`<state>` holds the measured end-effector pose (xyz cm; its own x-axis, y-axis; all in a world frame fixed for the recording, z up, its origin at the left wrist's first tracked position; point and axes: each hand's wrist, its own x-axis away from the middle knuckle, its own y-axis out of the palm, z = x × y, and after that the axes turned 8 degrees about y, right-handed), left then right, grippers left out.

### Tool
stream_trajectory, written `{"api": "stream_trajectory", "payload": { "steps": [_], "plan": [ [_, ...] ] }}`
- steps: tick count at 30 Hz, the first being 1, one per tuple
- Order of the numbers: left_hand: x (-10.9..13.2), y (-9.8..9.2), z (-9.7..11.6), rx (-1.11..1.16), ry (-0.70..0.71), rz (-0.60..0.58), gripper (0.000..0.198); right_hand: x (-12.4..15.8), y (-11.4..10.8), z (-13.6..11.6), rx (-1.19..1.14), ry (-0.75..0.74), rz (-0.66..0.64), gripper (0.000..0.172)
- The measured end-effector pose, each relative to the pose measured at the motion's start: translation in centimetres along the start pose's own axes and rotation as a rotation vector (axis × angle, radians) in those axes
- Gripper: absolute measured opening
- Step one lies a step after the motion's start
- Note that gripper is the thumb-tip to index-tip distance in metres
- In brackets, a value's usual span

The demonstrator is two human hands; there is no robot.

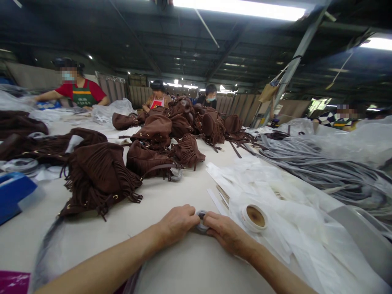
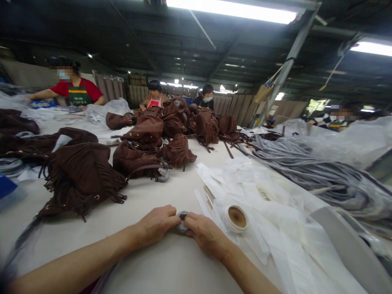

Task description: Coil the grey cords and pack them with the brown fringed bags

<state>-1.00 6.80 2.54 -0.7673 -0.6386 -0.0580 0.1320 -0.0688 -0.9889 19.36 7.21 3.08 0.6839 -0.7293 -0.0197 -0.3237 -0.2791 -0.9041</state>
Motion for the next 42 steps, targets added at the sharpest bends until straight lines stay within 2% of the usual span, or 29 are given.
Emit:
{"api": "stream_trajectory", "payload": {
  "steps": [3,5,8,11,13,15,19,21,24,26,28,31,33,37,40,42],
  "plan": [
    [-1.1,0.7,1.5,-0.01,-0.111,0.041,0.016,-0.6,0.8,-0.7,0.146,0.17,0.026,0.012],
    [-1.3,1.3,2.3,-0.007,-0.174,0.071,0.018,-0.7,1.2,-1.0,0.1,0.217,0.072,0.011],
    [-0.8,1.2,1.8,0.006,-0.116,0.072,0.013,-0.3,0.7,-0.5,-0.039,0.057,0.071,0.013],
    [-0.2,0.3,0.1,0.011,-0.017,0.043,0.012,0.2,-0.5,0.5,-0.038,-0.067,0.023,0.014],
    [-0.3,0.1,-0.2,0.014,-0.027,0.029,0.013,0.1,-1.0,0.6,-0.002,-0.059,-0.013,0.015],
    [-0.8,0.4,0.6,0.016,-0.07,0.038,0.016,-0.1,-0.9,0.2,0.028,0.004,-0.027,0.012],
    [-1.4,1.1,2.7,0.075,-0.219,0.093,0.017,-0.4,0.0,-0.8,-0.009,0.176,0.06,0.015],
    [-1.1,0.8,2.6,0.129,-0.219,0.079,0.012,-0.2,0.1,-0.6,-0.074,0.121,0.059,0.015],
    [-0.8,-0.3,1.2,0.101,-0.082,0.014,0.009,0.3,-0.3,0.3,-0.101,-0.001,0.025,0.014],
    [-1.0,-0.6,0.8,0.043,-0.034,-0.024,0.007,0.3,-0.5,0.6,-0.043,0.007,0.021,0.014],
    [-1.5,-0.5,1.3,0.012,-0.065,-0.043,0.012,0.1,-0.2,0.3,0.053,0.08,0.02,0.009],
    [-1.9,0.1,2.6,0.005,-0.184,-0.023,0.018,-0.4,0.6,-0.5,0.141,0.233,0.064,0.006],
    [-1.4,0.3,2.8,0.015,-0.196,-0.015,0.016,-0.4,0.8,-0.6,0.068,0.185,0.076,0.008],
    [-0.2,-0.2,1.6,0.041,-0.089,-0.03,0.014,0.0,-0.3,0.4,-0.038,-0.033,0.025,0.011],
    [-0.6,-0.1,1.6,0.082,-0.165,-0.027,0.018,-0.3,-0.7,0.4,0.09,-0.008,-0.02,0.008],
    [-1.1,0.3,2.4,0.105,-0.239,0.0,0.019,-0.6,-0.3,-0.2,0.194,0.104,-0.009,0.004]
  ]
}}
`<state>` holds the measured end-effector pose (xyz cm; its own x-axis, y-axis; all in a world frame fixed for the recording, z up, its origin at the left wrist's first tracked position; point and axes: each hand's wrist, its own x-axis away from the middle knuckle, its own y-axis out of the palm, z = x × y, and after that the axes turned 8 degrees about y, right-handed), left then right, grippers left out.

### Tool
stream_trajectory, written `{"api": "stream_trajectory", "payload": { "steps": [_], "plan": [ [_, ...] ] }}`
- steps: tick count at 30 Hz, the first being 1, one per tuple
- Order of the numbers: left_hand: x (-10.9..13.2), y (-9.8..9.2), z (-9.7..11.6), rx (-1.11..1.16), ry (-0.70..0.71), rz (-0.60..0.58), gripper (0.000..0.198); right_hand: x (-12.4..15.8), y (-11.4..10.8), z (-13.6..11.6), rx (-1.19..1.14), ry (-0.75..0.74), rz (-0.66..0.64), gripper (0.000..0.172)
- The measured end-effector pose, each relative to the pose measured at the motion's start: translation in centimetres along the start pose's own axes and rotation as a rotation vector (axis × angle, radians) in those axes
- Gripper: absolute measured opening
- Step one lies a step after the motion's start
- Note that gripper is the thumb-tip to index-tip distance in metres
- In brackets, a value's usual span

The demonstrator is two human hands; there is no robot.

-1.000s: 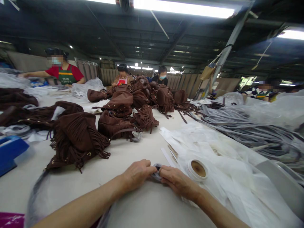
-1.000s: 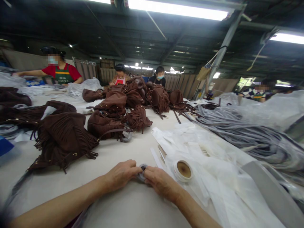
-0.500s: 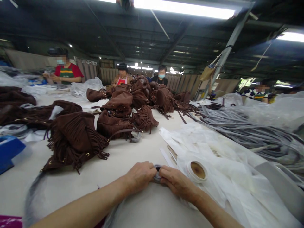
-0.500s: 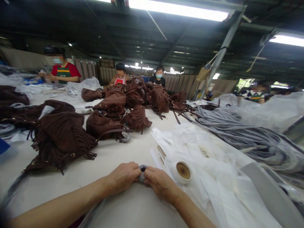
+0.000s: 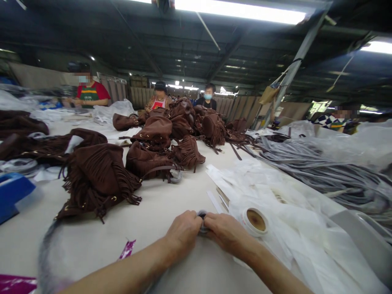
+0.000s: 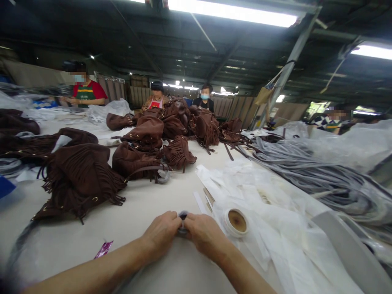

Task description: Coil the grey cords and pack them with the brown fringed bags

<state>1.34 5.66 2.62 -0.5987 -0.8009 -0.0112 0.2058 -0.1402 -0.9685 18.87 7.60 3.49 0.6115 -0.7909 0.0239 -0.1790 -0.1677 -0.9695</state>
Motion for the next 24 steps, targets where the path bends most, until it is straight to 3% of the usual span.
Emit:
{"api": "stream_trajectory", "payload": {
  "steps": [3,6,9,13,16,19,21,24],
  "plan": [
    [0.2,0.4,0.5,0.038,-0.011,0.023,0.018,0.0,0.8,-0.9,-0.003,0.115,0.055,0.005],
    [0.8,-0.3,-0.9,0.024,0.095,0.042,0.019,0.4,1.0,-0.4,-0.11,-0.042,0.068,0.005],
    [0.8,-1.4,-2.6,-0.183,0.284,0.049,0.01,0.6,0.4,0.9,-0.1,-0.19,0.044,0.01],
    [0.0,-1.7,-3.1,-0.296,0.469,0.052,0.013,0.4,-0.1,0.9,0.047,-0.173,-0.014,0.004],
    [-0.2,-1.1,-2.5,-0.242,0.442,0.074,0.01,0.5,0.5,-0.4,0.105,0.005,-0.03,0.012],
    [0.2,-1.0,-2.2,-0.176,0.336,0.059,0.01,0.7,1.2,-1.7,-0.03,0.182,0.021,0.018],
    [0.4,-1.4,-2.3,-0.144,0.291,0.027,0.012,0.8,1.4,-1.8,-0.176,0.164,0.063,0.018],
    [0.4,-2.4,-2.8,-0.114,0.3,-0.041,0.015,0.8,0.8,-0.6,-0.325,-0.035,0.067,0.022]
  ]
}}
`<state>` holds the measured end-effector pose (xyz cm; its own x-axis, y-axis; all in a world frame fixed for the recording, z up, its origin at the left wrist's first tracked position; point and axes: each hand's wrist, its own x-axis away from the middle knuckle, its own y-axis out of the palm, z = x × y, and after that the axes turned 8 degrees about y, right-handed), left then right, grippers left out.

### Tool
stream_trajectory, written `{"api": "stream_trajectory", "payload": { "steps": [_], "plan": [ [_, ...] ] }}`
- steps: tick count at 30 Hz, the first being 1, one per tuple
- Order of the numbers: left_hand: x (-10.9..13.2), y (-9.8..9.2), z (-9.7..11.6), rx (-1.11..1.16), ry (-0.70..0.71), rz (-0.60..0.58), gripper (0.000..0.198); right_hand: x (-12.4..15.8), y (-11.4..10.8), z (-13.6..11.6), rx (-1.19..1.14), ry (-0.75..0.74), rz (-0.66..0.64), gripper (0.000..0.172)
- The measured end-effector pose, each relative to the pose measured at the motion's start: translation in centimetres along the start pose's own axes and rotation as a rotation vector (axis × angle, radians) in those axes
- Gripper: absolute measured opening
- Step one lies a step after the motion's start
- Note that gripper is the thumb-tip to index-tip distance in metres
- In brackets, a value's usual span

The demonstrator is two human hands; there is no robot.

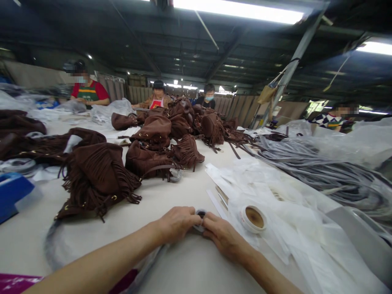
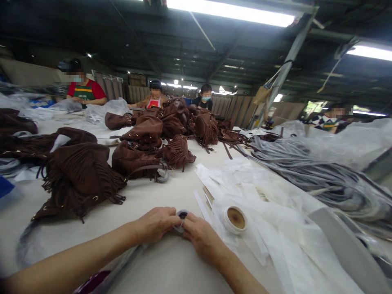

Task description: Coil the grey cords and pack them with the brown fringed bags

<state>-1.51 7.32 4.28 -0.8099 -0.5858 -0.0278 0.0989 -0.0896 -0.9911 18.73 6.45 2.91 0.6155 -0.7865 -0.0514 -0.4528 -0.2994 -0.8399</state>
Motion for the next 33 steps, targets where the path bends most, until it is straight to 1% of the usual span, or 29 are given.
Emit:
{"api": "stream_trajectory", "payload": {
  "steps": [2,4,6,8,10,11,13,16,19,21,23,25,26,27,29,31,33],
  "plan": [
    [-0.2,-0.3,-0.1,-0.001,-0.001,-0.03,0.015,0.0,-0.9,0.8,-0.011,-0.088,-0.032,0.02],
    [-0.7,-0.1,0.3,-0.012,-0.043,-0.031,0.014,-0.1,-1.3,1.2,0.056,-0.097,-0.054,0.016],
    [-1.1,0.7,1.5,-0.005,-0.111,-0.017,0.016,-0.2,-1.0,1.0,0.166,-0.044,-0.057,0.014],
    [-1.4,1.6,3.0,0.01,-0.199,0.001,0.02,-0.2,0.1,0.3,0.254,0.071,-0.008,0.013],
    [-1.3,2.2,4.1,0.027,-0.272,0.006,0.021,0.0,1.3,-0.3,0.262,0.187,0.056,0.011],
    [-1.1,2.3,4.3,0.042,-0.283,0.003,0.019,0.1,1.7,-0.5,0.231,0.214,0.075,0.01],
    [-0.6,1.9,4.0,0.072,-0.254,-0.009,0.014,0.4,1.7,-0.5,0.136,0.177,0.063,0.011],
    [0.1,0.7,2.4,0.027,-0.148,-0.036,0.015,0.7,0.1,0.3,0.045,0.039,-0.006,0.016],
    [0.0,0.0,1.4,-0.086,-0.029,-0.068,0.014,0.6,-1.1,0.9,0.127,-0.025,-0.064,0.014],
    [-0.5,0.3,1.7,-0.091,-0.023,-0.062,0.019,0.3,-0.8,0.7,0.259,0.011,-0.073,0.013],
    [-0.8,1.1,2.6,-0.036,-0.103,-0.025,0.021,0.3,0.2,0.1,0.346,0.114,-0.026,0.013],
    [-0.7,1.8,3.2,0.032,-0.168,0.023,0.02,0.4,1.2,-0.4,0.308,0.204,0.052,0.008],
    [-0.5,2.1,3.3,0.061,-0.164,0.04,0.019,0.6,1.5,-0.5,0.254,0.208,0.079,0.006],
    [-0.2,2.1,3.1,0.081,-0.143,0.052,0.019,0.8,1.5,-0.4,0.197,0.182,0.091,0.005],
    [0.3,1.8,2.5,0.072,-0.074,0.047,0.02,1.2,1.0,0.1,0.119,0.074,0.062,0.01],
    [0.4,1.2,1.8,0.001,-0.016,0.016,0.018,1.3,0.0,0.8,0.103,-0.026,0.008,0.014],
    [0.0,0.7,1.8,-0.074,-0.002,-0.018,0.016,1.3,-0.7,1.2,0.137,-0.063,-0.034,0.015]
  ]
}}
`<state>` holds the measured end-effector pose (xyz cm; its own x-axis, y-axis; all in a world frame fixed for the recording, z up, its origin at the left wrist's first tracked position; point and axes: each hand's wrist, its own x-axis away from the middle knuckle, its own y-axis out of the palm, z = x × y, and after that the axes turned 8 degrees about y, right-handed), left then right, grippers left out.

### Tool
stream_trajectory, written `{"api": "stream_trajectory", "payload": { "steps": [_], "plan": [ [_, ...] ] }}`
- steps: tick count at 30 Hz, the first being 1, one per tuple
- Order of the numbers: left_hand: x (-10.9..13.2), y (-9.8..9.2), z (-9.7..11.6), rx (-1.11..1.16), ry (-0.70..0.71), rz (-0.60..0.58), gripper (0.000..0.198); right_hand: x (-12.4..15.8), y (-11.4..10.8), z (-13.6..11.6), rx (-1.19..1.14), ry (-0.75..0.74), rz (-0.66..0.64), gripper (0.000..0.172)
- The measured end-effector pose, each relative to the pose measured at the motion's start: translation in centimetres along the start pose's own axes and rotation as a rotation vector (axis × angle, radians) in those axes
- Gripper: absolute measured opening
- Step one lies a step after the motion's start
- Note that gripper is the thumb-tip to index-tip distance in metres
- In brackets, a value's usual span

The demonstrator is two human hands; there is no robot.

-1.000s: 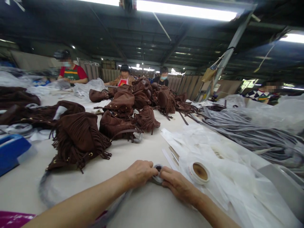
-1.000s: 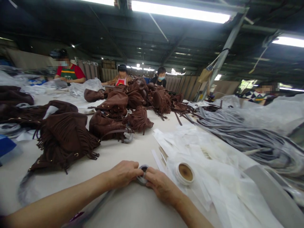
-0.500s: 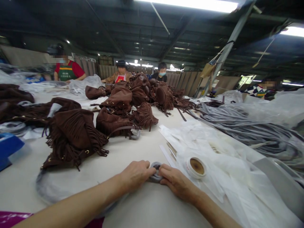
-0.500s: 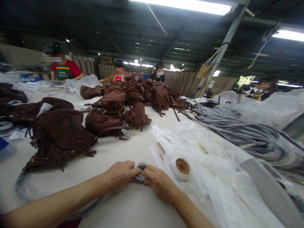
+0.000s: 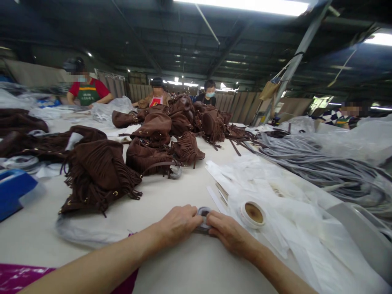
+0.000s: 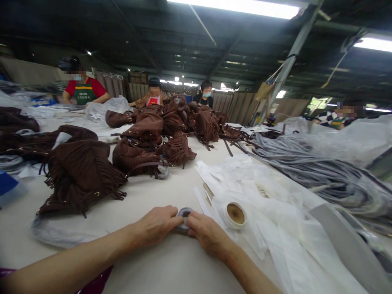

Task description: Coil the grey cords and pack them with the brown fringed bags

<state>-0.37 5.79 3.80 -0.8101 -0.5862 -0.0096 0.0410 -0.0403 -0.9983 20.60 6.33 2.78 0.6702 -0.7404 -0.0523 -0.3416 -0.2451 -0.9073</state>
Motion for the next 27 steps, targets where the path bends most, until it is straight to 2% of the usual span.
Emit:
{"api": "stream_trajectory", "payload": {
  "steps": [3,6,9,11,13,15,19,21,23,27],
  "plan": [
    [-1.3,0.1,1.5,-0.004,-0.124,-0.004,0.018,-0.4,0.4,-0.5,0.132,0.075,-0.024,0.013],
    [-1.7,0.7,3.3,0.022,-0.289,0.015,0.023,-0.5,1.6,-1.5,0.161,0.214,0.064,0.011],
    [-0.7,1.1,3.2,0.031,-0.256,0.021,0.016,0.0,1.7,-1.6,-0.008,0.137,0.093,0.01],
    [0.3,1.1,2.4,0.012,-0.169,0.031,0.014,0.3,1.0,-1.3,-0.063,0.043,0.034,0.01],
    [0.7,1.0,1.8,-0.016,-0.125,0.042,0.012,0.3,0.4,-1.2,-0.051,0.019,-0.021,0.012],
    [0.5,1.2,1.9,-0.011,-0.159,0.044,0.013,0.0,0.4,-1.7,-0.012,0.066,-0.034,0.015],
    [-0.4,1.7,3.2,0.062,-0.347,0.047,0.016,-0.9,1.8,-2.7,0.064,0.264,0.056,0.012],
    [-0.2,1.8,3.3,0.085,-0.313,0.056,0.014,-1.0,2.3,-2.6,0.032,0.254,0.068,0.008],
    [0.6,1.5,2.6,0.076,-0.205,0.059,0.013,-0.9,2.2,-1.9,-0.024,0.175,0.052,0.007],
    [2.0,0.2,-0.4,0.013,-0.09,0.051,0.019,-0.7,0.6,-0.5,-0.091,0.049,-0.008,0.011]
  ]
}}
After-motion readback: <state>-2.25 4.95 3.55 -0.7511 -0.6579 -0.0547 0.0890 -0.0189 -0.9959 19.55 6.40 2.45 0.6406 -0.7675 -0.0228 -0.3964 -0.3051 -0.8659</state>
